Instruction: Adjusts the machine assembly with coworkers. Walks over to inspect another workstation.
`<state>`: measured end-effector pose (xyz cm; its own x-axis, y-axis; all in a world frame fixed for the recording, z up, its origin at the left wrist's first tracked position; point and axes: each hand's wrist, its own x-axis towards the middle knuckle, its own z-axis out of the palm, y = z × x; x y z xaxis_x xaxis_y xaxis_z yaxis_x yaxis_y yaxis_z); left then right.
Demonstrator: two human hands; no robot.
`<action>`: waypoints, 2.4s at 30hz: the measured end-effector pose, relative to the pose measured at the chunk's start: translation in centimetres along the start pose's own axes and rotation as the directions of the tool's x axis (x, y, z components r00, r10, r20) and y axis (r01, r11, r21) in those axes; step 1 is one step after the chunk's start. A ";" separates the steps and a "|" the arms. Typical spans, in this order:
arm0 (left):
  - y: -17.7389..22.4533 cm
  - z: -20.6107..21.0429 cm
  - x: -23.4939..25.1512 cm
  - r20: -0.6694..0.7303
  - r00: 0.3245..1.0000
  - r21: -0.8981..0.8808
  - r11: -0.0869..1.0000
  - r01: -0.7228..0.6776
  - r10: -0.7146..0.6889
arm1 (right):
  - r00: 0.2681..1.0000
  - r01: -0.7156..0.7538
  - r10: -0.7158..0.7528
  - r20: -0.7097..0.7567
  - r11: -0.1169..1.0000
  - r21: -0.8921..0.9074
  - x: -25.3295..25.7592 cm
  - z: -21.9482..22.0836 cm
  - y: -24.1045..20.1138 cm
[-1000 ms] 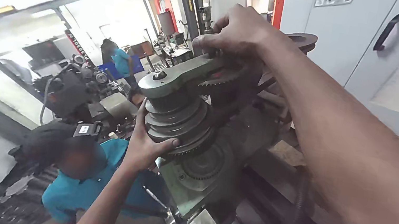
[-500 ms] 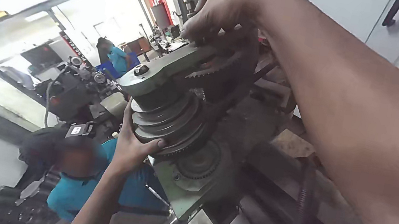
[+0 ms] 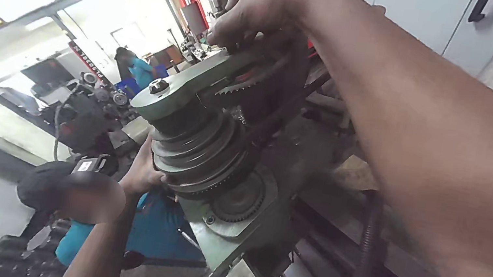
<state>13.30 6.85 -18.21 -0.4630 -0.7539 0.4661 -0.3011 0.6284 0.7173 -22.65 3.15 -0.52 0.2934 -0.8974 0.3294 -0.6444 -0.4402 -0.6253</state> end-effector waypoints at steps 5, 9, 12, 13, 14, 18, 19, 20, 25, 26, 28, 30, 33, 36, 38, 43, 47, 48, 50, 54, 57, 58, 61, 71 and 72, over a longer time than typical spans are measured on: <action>-0.4 -1.4 1.3 0.158 0.987 -0.005 1.000 0.007 -0.006 | 1.000 -0.001 0.001 -0.027 1.000 -0.012 -0.4 0.1 -0.3; -0.5 -1.6 0.8 0.107 0.989 -0.002 0.994 0.106 -0.105 | 0.997 -0.045 0.042 -0.059 0.998 -0.052 -1.1 0.8 -1.5; 0.0 -1.8 0.8 0.096 0.987 0.017 0.991 0.131 -0.132 | 0.986 -0.086 0.067 -0.152 0.988 -0.125 -2.2 1.5 -2.7; 0.2 -1.7 0.8 0.094 0.987 0.040 0.991 0.128 -0.132 | 0.982 -0.090 0.065 -0.177 0.986 -0.140 -2.4 1.6 -3.1; 0.4 -1.7 0.8 0.097 0.986 0.052 0.990 0.128 -0.133 | 0.977 -0.093 0.060 -0.203 0.983 -0.158 -2.4 1.7 -3.3; 0.3 -1.7 0.8 0.111 0.987 0.037 0.993 0.116 -0.119 | 0.976 -0.107 0.070 -0.204 0.978 -0.176 -2.3 1.6 -3.7; 0.3 -1.8 0.7 0.103 0.990 0.041 0.994 0.097 -0.100 | 0.978 -0.110 0.077 -0.193 0.979 -0.170 -2.3 1.6 -3.7; 0.7 -1.6 0.3 0.078 0.993 0.050 0.995 0.081 -0.085 | 0.980 -0.115 0.085 -0.182 0.981 -0.158 -2.3 1.5 -3.7; 7.2 3.3 -2.1 -0.177 0.964 0.115 0.969 0.221 -0.199 | 0.987 -0.143 0.135 -0.091 0.986 -0.087 -2.2 1.2 -3.0; 8.1 5.0 -2.0 -0.259 0.936 0.141 0.949 0.283 -0.240 | 0.988 -0.147 0.144 -0.060 0.989 -0.034 -2.2 1.2 -2.9; 8.2 7.0 -1.1 -0.410 0.888 0.164 0.940 0.298 -0.210 | 0.991 -0.125 0.128 -0.046 0.990 0.066 -2.1 1.4 -2.6; 7.4 7.4 -0.7 -0.452 0.883 0.177 0.957 0.229 -0.128 | 0.997 -0.068 0.073 -0.037 0.992 0.109 -2.0 1.2 -2.4; 6.4 6.6 -0.8 -0.409 0.910 0.184 0.970 0.156 -0.069 | 1.000 0.010 -0.011 0.012 0.995 0.101 -1.6 1.2 -1.7; 5.5 5.0 -0.6 -0.317 0.948 0.171 0.981 0.092 -0.034 | 0.997 -0.077 0.079 -0.025 0.993 0.091 -1.6 1.0 -2.2; 4.7 4.1 -0.4 -0.248 0.969 0.119 0.993 0.026 0.004 | 0.993 -0.101 0.104 -0.057 0.994 0.044 -2.0 0.9 -2.8; 2.9 2.2 0.4 -0.097 0.991 0.044 0.995 -0.084 0.088 | 0.989 -0.131 0.130 -0.075 0.991 -0.003 -2.3 1.1 -3.2; 1.3 0.4 1.2 -0.017 0.995 0.095 0.991 -0.098 0.100 | 0.969 -0.141 0.107 -0.221 0.979 -0.145 -2.6 1.9 -3.8; 1.1 0.2 1.2 -0.003 0.995 0.095 0.991 -0.099 0.099 | 0.954 -0.150 0.092 -0.285 0.971 -0.188 -2.5 2.4 -4.0; 1.0 0.2 1.1 -0.001 0.996 0.099 0.991 -0.092 0.092 | 0.924 -0.162 0.061 -0.377 0.956 -0.244 -2.4 3.3 -4.0; 1.5 0.5 0.9 -0.009 0.997 0.109 0.991 -0.077 0.079 | 0.921 -0.166 0.052 -0.386 0.949 -0.267 -2.3 3.3 -4.2; 1.4 0.6 0.9 -0.014 0.998 0.062 0.996 -0.065 0.066 | 0.919 -0.204 0.079 -0.387 0.934 -0.292 -2.1 3.3 -4.5; 1.4 0.6 0.9 -0.017 0.998 0.058 0.997 -0.056 0.057 | 0.917 -0.223 0.090 -0.388 0.923 -0.314 -2.2 3.3 -4.7; 1.7 0.9 0.5 -0.033 0.999 0.046 0.999 0.004 -0.002 | 0.922 -0.283 0.150 -0.356 0.890 -0.357 -2.8 3.2 -5.5; 1.1 0.7 1.3 0.010 0.998 -0.017 0.998 -0.059 0.059 | 0.970 -0.243 0.234 -0.066 0.923 -0.297 -0.7 0.0 -4.6; 1.0 0.7 1.3 0.005 0.999 -0.022 0.998 -0.052 0.052 | 0.976 -0.217 0.216 -0.035 0.931 -0.293 -0.5 -0.2 -4.4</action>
<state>11.82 6.62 -17.23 -0.4823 -0.7194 0.4998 -0.2584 0.6621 0.7035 -20.07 5.59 2.22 0.1221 -0.9698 0.2109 -0.8705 -0.2068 -0.4466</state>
